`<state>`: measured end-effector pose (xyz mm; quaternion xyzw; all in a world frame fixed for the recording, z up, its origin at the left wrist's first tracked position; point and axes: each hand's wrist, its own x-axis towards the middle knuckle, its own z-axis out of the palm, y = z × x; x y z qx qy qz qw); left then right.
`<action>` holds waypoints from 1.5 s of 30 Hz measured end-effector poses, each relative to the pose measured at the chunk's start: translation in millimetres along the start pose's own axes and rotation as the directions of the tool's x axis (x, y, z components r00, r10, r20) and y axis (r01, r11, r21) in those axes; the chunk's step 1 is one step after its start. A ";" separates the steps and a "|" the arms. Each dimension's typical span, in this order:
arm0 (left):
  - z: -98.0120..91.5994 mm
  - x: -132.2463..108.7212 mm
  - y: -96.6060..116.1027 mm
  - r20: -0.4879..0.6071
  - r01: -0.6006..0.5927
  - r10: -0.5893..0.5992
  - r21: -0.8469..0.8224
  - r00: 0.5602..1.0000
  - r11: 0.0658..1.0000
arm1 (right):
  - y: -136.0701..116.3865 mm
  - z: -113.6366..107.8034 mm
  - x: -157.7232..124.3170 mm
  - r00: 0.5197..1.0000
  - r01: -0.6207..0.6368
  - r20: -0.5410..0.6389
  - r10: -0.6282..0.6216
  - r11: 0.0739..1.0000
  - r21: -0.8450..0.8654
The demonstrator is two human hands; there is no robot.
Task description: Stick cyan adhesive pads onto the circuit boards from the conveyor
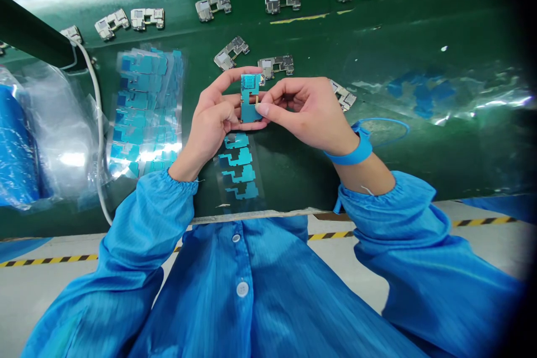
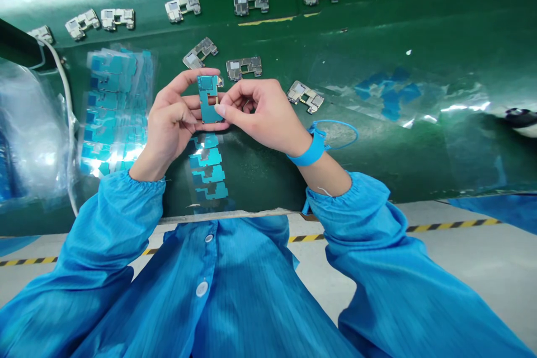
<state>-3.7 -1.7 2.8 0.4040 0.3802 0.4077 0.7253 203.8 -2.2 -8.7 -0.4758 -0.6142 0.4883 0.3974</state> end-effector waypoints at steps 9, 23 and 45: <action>-4.7 2.9 -5.9 0.015 0.007 -0.007 0.039 1.000 0.999 | -0.4 0.0 -0.5 1.000 -0.004 -0.002 0.004 1.000 -0.006; -0.4 0.0 -2.3 -0.007 0.000 0.001 0.043 1.000 0.999 | -1.9 0.1 -1.3 1.000 -0.026 0.004 0.026 1.000 -0.005; -2.6 0.1 -3.4 -0.003 0.010 -0.010 0.064 1.000 0.998 | -2.3 0.6 -0.5 1.000 -0.020 -0.008 0.020 1.000 0.006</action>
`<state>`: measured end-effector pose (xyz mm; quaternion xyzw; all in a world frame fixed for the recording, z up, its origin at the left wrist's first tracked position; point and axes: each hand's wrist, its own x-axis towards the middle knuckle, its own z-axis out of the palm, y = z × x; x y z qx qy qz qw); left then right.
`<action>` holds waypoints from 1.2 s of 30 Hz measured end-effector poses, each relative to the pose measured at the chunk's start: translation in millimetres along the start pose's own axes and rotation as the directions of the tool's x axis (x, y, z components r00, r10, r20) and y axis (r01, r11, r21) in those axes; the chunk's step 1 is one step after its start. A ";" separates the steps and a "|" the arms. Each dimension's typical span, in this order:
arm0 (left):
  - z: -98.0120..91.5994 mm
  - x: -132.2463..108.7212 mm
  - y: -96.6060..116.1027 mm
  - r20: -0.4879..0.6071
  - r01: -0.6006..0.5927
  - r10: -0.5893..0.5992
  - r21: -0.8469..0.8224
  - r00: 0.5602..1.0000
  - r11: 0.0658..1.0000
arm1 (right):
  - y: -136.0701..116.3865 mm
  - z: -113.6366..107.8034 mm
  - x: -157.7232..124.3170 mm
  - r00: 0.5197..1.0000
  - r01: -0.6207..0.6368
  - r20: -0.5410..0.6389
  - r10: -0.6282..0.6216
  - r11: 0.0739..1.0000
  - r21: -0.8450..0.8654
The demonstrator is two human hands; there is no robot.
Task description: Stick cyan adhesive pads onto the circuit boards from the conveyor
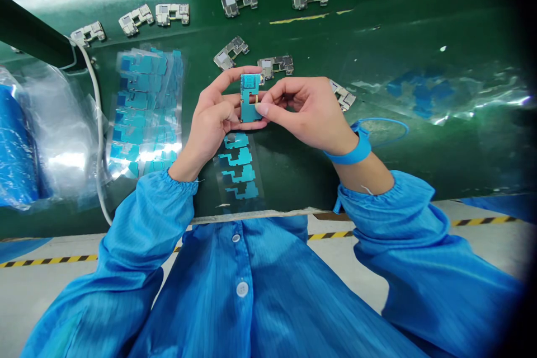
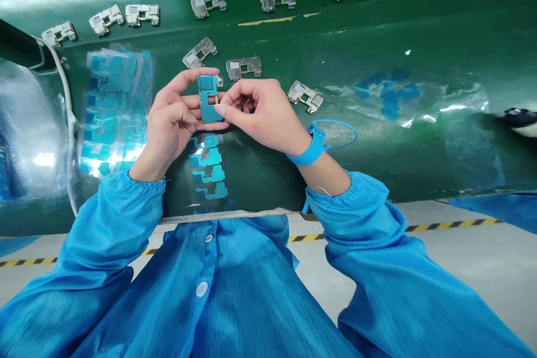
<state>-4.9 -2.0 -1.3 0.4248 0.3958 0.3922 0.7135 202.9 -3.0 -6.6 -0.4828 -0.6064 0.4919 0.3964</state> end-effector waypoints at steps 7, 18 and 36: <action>1.0 -0.1 0.9 -0.025 0.010 -0.010 0.000 1.000 1.000 | -1.1 0.2 -0.1 1.000 0.008 0.004 -0.008 1.000 -0.016; 1.7 -0.7 -0.2 0.011 -0.030 0.031 -0.075 0.999 0.997 | 1.3 -0.9 0.4 1.000 0.012 0.000 -0.012 0.999 -0.035; 1.3 -1.0 0.1 -0.003 -0.021 0.021 -0.042 1.000 0.999 | 0.0 -1.9 0.6 1.000 0.015 -0.002 -0.015 0.998 -0.056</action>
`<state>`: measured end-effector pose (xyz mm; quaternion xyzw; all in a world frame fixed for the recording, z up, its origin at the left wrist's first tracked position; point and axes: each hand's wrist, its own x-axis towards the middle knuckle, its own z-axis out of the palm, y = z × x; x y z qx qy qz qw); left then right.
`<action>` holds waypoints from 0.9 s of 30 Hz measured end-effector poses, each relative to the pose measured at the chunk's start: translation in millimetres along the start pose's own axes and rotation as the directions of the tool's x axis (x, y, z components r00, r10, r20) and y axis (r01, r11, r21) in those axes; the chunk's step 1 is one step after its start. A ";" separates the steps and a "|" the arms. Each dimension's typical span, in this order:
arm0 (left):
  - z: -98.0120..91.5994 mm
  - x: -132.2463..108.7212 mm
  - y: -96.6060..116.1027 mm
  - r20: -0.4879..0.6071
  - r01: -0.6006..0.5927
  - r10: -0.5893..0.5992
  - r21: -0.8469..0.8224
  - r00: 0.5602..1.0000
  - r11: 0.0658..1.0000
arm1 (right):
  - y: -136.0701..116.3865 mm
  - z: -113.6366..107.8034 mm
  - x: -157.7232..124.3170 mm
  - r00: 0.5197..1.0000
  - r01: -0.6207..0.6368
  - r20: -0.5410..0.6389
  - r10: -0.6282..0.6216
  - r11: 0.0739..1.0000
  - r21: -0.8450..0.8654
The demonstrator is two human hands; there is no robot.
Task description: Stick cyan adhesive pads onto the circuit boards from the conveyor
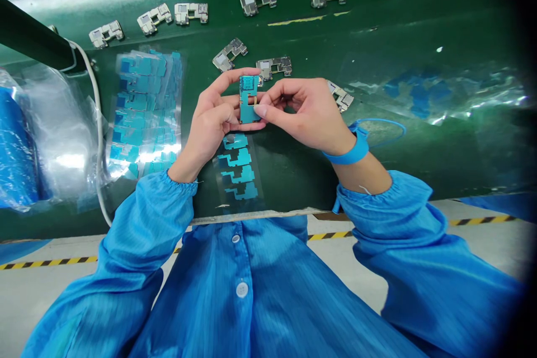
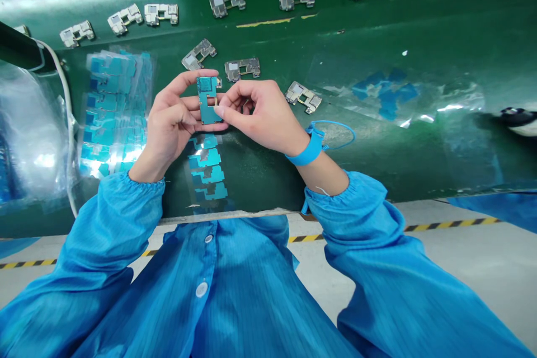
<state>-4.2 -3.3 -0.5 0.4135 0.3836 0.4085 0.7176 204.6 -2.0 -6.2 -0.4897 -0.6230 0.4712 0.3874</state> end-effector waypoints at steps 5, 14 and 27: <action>-0.6 0.7 -1.5 0.020 -0.010 0.009 0.012 1.000 1.000 | -0.1 0.3 -0.3 1.000 0.007 0.001 -0.007 1.000 -0.010; -5.1 5.6 -5.2 0.048 -0.042 0.041 0.038 0.998 0.998 | 3.7 0.5 0.2 0.997 0.078 0.003 -0.078 0.997 -0.016; -6.0 4.9 -7.3 0.026 -0.065 0.063 0.096 0.998 0.993 | 7.4 0.7 0.6 0.994 0.105 -0.005 -0.105 0.994 -0.029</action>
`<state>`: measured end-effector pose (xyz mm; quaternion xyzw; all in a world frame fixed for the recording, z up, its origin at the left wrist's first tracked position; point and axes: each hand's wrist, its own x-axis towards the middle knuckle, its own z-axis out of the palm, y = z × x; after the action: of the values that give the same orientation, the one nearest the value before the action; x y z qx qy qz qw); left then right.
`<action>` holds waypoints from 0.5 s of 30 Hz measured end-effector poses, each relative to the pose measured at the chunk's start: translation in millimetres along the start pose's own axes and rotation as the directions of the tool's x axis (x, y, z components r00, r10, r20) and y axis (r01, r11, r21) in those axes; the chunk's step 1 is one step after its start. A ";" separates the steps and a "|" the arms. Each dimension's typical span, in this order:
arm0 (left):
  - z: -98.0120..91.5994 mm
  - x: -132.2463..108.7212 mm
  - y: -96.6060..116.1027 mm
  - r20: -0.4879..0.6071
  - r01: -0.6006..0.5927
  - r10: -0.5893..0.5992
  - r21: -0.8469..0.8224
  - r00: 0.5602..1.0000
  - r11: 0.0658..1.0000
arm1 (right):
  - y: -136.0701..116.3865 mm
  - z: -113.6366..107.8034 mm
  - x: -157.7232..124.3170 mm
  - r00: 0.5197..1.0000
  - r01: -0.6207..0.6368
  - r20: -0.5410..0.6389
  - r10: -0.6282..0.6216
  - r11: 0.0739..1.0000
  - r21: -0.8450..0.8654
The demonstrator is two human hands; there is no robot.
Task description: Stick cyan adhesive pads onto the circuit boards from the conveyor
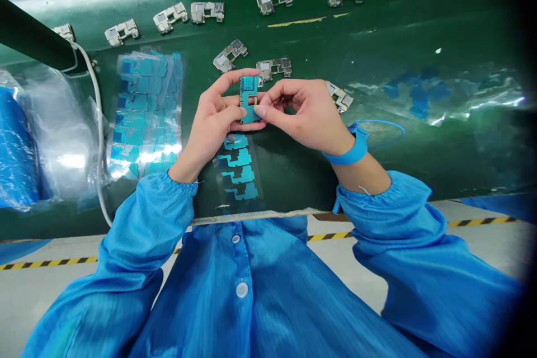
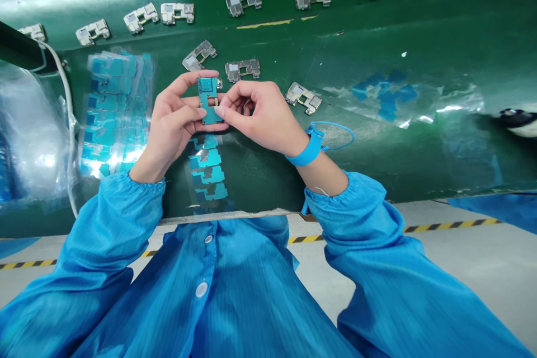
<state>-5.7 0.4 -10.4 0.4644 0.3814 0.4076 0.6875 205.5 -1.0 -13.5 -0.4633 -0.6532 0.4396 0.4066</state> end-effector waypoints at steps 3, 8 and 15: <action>-0.8 0.6 -1.9 0.004 -0.005 0.005 0.013 1.000 1.000 | 0.8 -0.4 0.4 1.000 0.001 -0.007 -0.001 1.000 -0.014; -3.4 2.7 -5.7 0.023 -0.050 0.050 -0.002 0.998 0.999 | -1.8 -1.0 0.7 0.999 0.023 -0.044 -0.022 1.000 0.016; -6.6 1.3 -4.1 0.049 -0.190 0.191 -0.014 0.980 0.982 | -12.9 -2.6 1.5 0.984 0.081 -0.164 -0.062 0.990 0.115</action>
<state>-10.4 2.8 -16.2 0.5056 0.3161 0.4616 0.6568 204.4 -1.5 -0.4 -0.4480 -0.6068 0.4248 0.5007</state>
